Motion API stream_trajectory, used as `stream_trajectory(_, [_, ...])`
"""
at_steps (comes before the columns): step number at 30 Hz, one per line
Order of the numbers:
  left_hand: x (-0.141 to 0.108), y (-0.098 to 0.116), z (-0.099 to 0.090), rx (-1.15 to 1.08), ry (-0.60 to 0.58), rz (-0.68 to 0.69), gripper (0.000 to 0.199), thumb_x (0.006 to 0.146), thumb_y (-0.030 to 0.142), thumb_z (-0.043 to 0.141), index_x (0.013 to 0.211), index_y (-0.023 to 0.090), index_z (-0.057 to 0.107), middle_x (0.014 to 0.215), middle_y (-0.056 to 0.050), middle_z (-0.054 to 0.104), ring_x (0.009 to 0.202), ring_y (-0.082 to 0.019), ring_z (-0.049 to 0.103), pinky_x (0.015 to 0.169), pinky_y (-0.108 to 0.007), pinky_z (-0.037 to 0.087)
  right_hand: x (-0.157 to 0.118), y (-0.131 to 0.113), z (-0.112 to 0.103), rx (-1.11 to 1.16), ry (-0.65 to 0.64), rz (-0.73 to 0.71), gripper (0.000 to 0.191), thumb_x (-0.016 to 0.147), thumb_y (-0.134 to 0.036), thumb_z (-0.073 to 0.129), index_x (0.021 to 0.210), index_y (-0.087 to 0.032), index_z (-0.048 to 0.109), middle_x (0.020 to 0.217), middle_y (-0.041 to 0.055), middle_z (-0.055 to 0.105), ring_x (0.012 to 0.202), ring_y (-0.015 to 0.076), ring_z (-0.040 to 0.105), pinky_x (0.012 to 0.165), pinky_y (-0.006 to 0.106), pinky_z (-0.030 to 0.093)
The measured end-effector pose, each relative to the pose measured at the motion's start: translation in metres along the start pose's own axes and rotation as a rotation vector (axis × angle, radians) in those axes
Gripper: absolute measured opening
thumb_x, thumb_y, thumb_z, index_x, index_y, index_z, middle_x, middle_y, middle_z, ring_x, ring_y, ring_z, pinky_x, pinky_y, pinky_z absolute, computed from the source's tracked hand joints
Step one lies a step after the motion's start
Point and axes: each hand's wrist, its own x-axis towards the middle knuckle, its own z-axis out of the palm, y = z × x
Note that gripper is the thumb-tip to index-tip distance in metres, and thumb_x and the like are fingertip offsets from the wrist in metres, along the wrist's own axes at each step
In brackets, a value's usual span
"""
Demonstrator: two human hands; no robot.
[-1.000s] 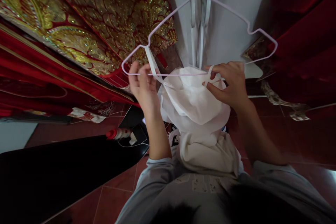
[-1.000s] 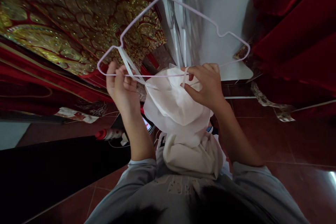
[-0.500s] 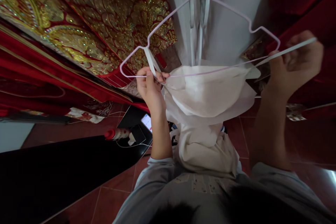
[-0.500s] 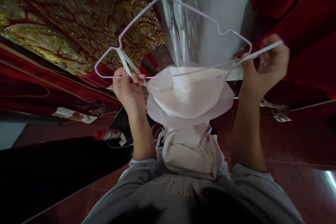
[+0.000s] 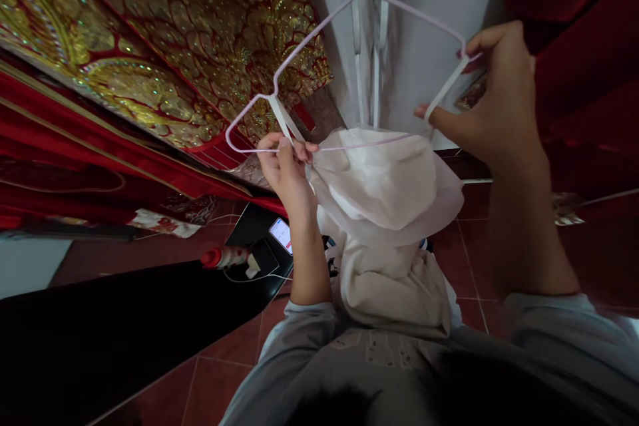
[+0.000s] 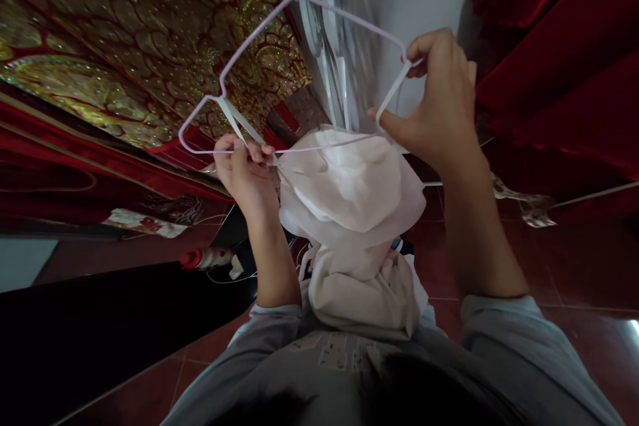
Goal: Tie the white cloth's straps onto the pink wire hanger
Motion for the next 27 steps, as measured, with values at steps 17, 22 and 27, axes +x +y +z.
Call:
stream_trajectory(17, [-0.008, -0.009, -0.008, 0.028, -0.099, -0.073, 0.028, 0.093, 0.043, 0.073, 0.101, 0.027, 0.051, 0.076, 0.002, 0.061, 0.082, -0.019, 0.072, 0.072, -0.029, 0.051, -0.056, -0.047, 0.063, 0.076, -0.175, -0.163, 0.027, 0.099, -0.037, 0.058, 0.123, -0.030, 0.066, 0.107, 0.0034, 0.075, 0.099, 0.0265, 0.063, 0.102, 0.049, 0.042])
stream_trajectory(22, [-0.016, -0.012, -0.018, 0.171, -0.127, 0.025, 0.015, 0.096, 0.030, 0.071, 0.106, 0.022, 0.063, 0.094, -0.004, 0.076, 0.091, -0.017, 0.073, 0.091, -0.031, 0.055, -0.056, -0.047, 0.066, 0.072, -0.137, -0.155, 0.028, 0.099, -0.038, 0.056, 0.124, -0.031, 0.067, 0.106, 0.0027, 0.075, 0.099, 0.0258, 0.062, 0.102, 0.048, 0.041])
stream_trajectory(27, [-0.024, 0.000, -0.025, 0.398, -0.187, 0.115, 0.018, 0.103, 0.030, 0.063, 0.092, 0.020, 0.073, 0.090, -0.004, 0.077, 0.091, -0.018, 0.071, 0.093, -0.032, 0.053, -0.058, -0.048, 0.069, 0.081, -0.112, -0.146, 0.026, 0.101, -0.038, 0.054, 0.122, -0.031, 0.067, 0.101, 0.0017, 0.074, 0.096, 0.0244, 0.062, 0.101, 0.046, 0.041])
